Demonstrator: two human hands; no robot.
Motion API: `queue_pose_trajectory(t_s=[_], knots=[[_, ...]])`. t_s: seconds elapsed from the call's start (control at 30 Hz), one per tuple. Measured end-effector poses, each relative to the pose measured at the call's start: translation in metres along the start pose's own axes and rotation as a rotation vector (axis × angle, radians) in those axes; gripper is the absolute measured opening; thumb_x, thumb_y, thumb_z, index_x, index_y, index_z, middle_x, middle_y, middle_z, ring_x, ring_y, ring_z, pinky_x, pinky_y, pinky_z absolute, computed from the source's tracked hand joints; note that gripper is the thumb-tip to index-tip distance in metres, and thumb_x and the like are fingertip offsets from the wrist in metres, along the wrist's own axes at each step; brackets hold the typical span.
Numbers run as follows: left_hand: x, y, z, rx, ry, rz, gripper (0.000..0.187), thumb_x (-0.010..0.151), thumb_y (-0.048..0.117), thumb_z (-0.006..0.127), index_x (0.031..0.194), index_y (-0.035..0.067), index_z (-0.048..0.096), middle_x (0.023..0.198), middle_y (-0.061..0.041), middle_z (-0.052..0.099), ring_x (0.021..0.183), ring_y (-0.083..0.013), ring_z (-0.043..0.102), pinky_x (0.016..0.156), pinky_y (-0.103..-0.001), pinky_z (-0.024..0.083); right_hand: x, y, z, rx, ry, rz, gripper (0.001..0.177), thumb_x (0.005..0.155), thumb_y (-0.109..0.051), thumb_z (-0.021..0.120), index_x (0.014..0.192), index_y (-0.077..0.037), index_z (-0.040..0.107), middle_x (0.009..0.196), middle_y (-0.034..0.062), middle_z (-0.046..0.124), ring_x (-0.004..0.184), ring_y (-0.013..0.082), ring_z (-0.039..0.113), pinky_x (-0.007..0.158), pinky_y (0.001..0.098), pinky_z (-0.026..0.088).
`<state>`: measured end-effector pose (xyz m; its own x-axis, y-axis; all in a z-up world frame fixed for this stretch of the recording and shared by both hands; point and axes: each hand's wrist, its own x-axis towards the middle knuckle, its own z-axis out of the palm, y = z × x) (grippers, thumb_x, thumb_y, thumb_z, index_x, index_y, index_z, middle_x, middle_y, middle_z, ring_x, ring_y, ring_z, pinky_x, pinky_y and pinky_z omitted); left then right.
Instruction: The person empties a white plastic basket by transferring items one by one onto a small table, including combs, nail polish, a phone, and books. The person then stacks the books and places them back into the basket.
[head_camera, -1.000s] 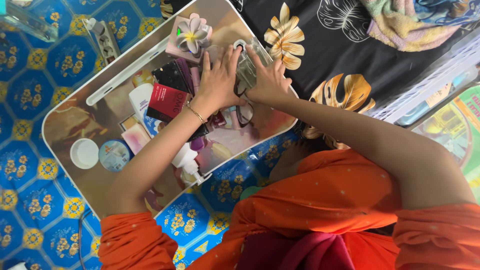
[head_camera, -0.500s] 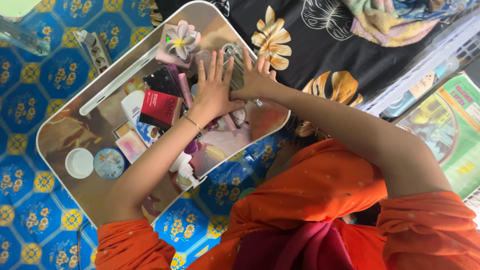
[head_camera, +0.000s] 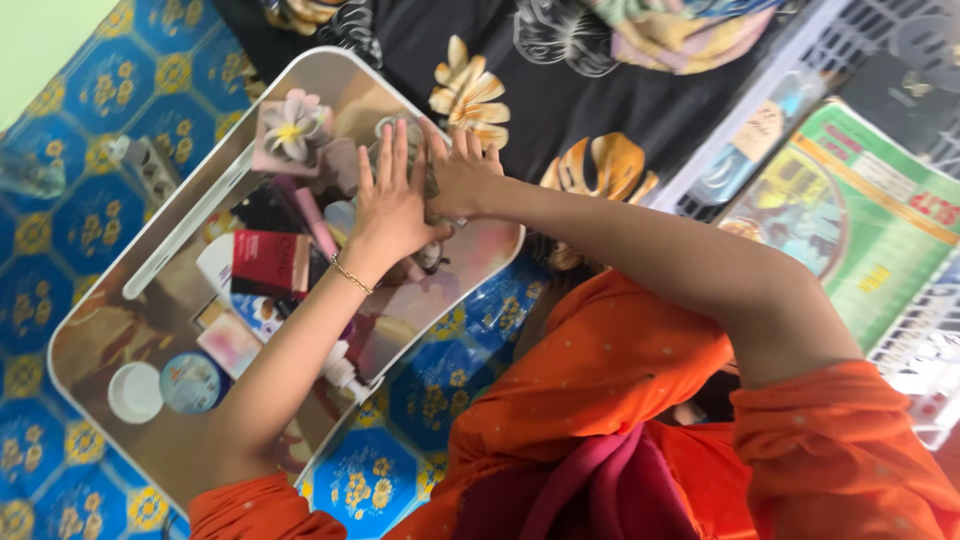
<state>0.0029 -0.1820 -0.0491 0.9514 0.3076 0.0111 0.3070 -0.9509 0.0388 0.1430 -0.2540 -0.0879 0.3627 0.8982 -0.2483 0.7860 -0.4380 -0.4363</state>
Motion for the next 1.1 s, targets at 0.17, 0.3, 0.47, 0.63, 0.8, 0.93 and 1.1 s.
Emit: queue_pose_trajectory(t_s=[0.17,0.3,0.47,0.63,0.8,0.93,1.1], knots=[[0.055,0.068,-0.031,-0.128,0.223,0.167,0.126,0.068,0.05,0.092,0.159,-0.005,0.025,0.168,-0.028,0.006,0.158,-0.0442,0.008,0.124,-0.066,0.013,-0.039,0.067,-0.074,-0.086,0.151,0.041,0.137,0.062,-0.038,0.091,0.16,-0.007,0.002,0.153,0.0342,0.026,0.142,0.0524,0.027,0.114,0.0655,0.03],[0.137,0.17,-0.044,-0.217,0.353,0.34,0.124,0.075,0.045,0.094,0.161,0.0,0.017,0.166,-0.031,0.007,0.155,-0.0465,0.017,0.122,-0.068,0.018,-0.117,0.178,-0.154,-0.198,0.47,-0.019,0.117,0.066,-0.029,0.088,0.159,-0.007,0.02,0.152,0.0329,0.035,0.14,0.0529,0.038,0.109,0.0594,0.04],[0.217,0.317,-0.034,-0.394,0.353,0.579,0.122,0.073,0.042,0.092,0.16,0.007,0.014,0.162,-0.03,0.02,0.147,-0.0482,0.032,0.119,-0.064,0.023,-0.221,0.327,-0.189,-0.152,0.519,0.436,0.11,0.082,-0.045,0.088,0.159,-0.004,0.02,0.152,0.035,0.033,0.135,0.0563,0.041,0.104,0.0629,0.041],[0.224,0.348,0.009,-0.359,0.261,0.764,0.115,0.074,0.036,0.089,0.16,0.01,0.017,0.153,-0.031,0.038,0.141,-0.0434,0.042,0.12,-0.057,0.024,-0.292,0.489,-0.153,0.24,0.718,0.547,0.098,0.096,-0.034,0.085,0.162,-0.006,0.019,0.141,0.0339,0.047,0.118,0.042,0.056,0.097,0.0492,0.05],[0.237,0.341,0.02,-0.359,-0.088,0.687,0.083,0.088,0.033,0.077,0.155,0.009,0.034,0.124,-0.019,0.065,0.124,-0.0358,0.059,0.127,-0.057,0.018,-0.299,0.577,-0.088,1.158,1.012,0.683,0.089,0.097,-0.02,0.076,0.166,-0.014,0.021,0.103,0.0131,0.059,0.084,0.0185,0.049,0.066,0.0322,0.039],[0.238,0.352,0.047,-0.166,-0.029,0.671,0.071,0.094,0.039,0.07,0.149,0.003,0.045,0.12,-0.025,0.067,0.123,-0.0361,0.061,0.129,-0.056,0.009,-0.296,0.579,-0.059,0.641,1.122,0.677,0.085,0.095,-0.016,0.072,0.164,-0.011,0.021,0.131,0.022,0.066,0.108,0.0289,0.062,0.091,0.0456,0.045],[0.231,0.376,0.091,0.27,0.156,0.585,0.068,0.092,0.043,0.062,0.144,0.003,0.044,0.137,-0.032,0.058,0.143,-0.0429,0.044,0.126,-0.057,0.002,-0.287,0.529,-0.063,0.006,0.8,0.811,0.089,0.094,-0.038,0.075,0.158,-0.008,0.022,0.138,0.0345,0.054,0.127,0.0521,0.049,0.107,0.072,0.01]])
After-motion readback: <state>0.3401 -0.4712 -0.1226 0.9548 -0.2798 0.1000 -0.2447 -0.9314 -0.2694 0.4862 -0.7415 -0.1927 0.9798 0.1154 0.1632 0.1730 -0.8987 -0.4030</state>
